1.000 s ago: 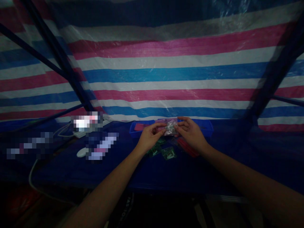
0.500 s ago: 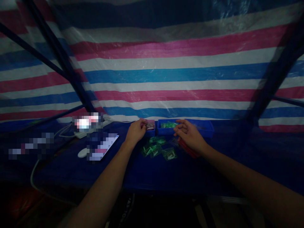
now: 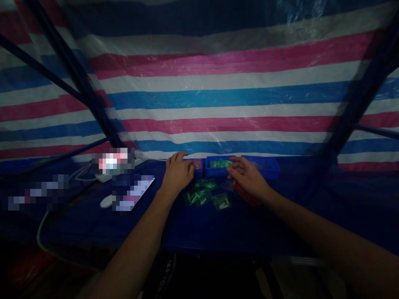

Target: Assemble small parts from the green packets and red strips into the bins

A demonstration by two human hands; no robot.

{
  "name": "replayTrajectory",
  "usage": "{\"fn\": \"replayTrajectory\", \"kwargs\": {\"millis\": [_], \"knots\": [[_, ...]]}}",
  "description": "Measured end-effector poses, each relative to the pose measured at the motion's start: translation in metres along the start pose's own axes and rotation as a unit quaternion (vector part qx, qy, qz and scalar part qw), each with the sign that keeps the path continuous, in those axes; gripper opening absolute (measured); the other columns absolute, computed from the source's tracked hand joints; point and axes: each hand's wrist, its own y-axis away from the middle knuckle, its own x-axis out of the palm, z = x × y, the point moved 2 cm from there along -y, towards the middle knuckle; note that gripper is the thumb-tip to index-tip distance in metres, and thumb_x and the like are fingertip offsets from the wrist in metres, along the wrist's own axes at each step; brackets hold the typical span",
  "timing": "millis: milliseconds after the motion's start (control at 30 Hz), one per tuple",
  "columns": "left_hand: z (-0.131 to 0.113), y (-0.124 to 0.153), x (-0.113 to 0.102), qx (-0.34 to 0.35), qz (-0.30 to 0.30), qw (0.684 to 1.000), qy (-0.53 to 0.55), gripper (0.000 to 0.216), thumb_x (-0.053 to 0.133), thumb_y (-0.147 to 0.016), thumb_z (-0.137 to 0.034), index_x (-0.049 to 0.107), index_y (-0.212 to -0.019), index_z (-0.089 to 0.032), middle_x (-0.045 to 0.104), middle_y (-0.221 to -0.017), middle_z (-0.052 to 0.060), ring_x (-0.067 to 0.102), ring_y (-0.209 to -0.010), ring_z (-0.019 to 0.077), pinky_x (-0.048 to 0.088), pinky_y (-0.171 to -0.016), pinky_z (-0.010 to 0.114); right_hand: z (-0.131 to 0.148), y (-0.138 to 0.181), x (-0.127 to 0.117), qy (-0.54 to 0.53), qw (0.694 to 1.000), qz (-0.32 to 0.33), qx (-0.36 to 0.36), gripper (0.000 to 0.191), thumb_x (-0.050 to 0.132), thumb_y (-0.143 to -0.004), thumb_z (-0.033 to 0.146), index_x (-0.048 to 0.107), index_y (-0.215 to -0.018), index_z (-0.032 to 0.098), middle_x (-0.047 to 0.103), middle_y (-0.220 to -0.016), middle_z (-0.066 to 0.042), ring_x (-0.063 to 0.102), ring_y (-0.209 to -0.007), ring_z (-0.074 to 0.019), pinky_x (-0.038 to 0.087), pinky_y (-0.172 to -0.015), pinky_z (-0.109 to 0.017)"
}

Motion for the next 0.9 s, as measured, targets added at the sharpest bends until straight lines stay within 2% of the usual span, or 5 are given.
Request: {"fn": "replayTrajectory", "kwargs": {"millis": [133, 300, 500, 667, 900], "knots": [[-0.010, 0.009, 0.011, 0.017, 0.072, 0.997, 0.032, 0.041, 0.051, -0.098, -0.049, 0.071, -0.113, -0.017, 0.066, -0.115, 0.017, 0.058, -0.115, 0.0333, 0.038, -0.109, 0.049, 0.000, 0.001, 0.000, 0.001, 1.000, -0.003, 0.000, 0.047, 0.072, -0.089, 0.048, 0.057, -0.127, 0.025, 0.065, -0.104, -0.004, 0.071, -0.079, -0.0183, 0.056, -0.058, -0.029], [-0.010, 0.016, 0.019, 0.021, 0.090, 0.995, 0.027, 0.058, 0.058, -0.092, -0.060, 0.063, -0.127, -0.014, 0.064, -0.126, 0.021, 0.055, -0.123, 0.0389, 0.036, -0.111, 0.052, 0.000, 0.001, 0.000, 0.003, 1.000, -0.002, -0.001, 0.048, 0.072, -0.089, 0.047, 0.056, -0.127, 0.025, 0.065, -0.103, -0.004, 0.070, -0.078, -0.0179, 0.056, -0.058, -0.029], [-0.005, 0.016, 0.015, 0.000, 0.140, 0.990, -0.024, 0.071, 0.055, -0.088, -0.071, 0.057, -0.140, -0.022, 0.059, -0.141, 0.016, 0.046, -0.135, 0.0440, 0.035, -0.111, 0.059, 0.000, 0.001, 0.002, 0.014, 1.000, 0.001, -0.002, 0.045, 0.070, -0.090, 0.045, 0.056, -0.128, 0.024, 0.064, -0.104, -0.004, 0.071, -0.079, -0.0182, 0.055, -0.058, -0.029], [0.001, 0.010, 0.010, 0.010, 0.166, 0.986, -0.010, 0.074, 0.055, -0.087, -0.074, 0.058, -0.140, -0.023, 0.061, -0.141, 0.016, 0.054, -0.130, 0.0400, 0.042, -0.107, 0.053, 0.003, 0.003, 0.002, 0.112, 0.993, 0.007, -0.047, 0.041, 0.066, -0.094, 0.042, 0.056, -0.130, 0.026, 0.068, -0.104, -0.006, 0.071, -0.088, -0.0214, 0.059, -0.076, -0.037], [0.006, 0.004, 0.005, 0.031, 0.177, 0.984, 0.009, 0.071, 0.054, -0.089, -0.072, 0.063, -0.138, -0.021, 0.064, -0.140, 0.014, 0.061, -0.126, 0.0363, 0.046, -0.106, 0.048, 0.017, 0.018, 0.014, 0.354, 0.890, 0.198, -0.208, 0.038, 0.073, -0.089, 0.043, 0.068, -0.122, 0.025, 0.070, -0.120, -0.009, 0.063, -0.115, -0.0281, 0.049, -0.104, -0.048]]}}
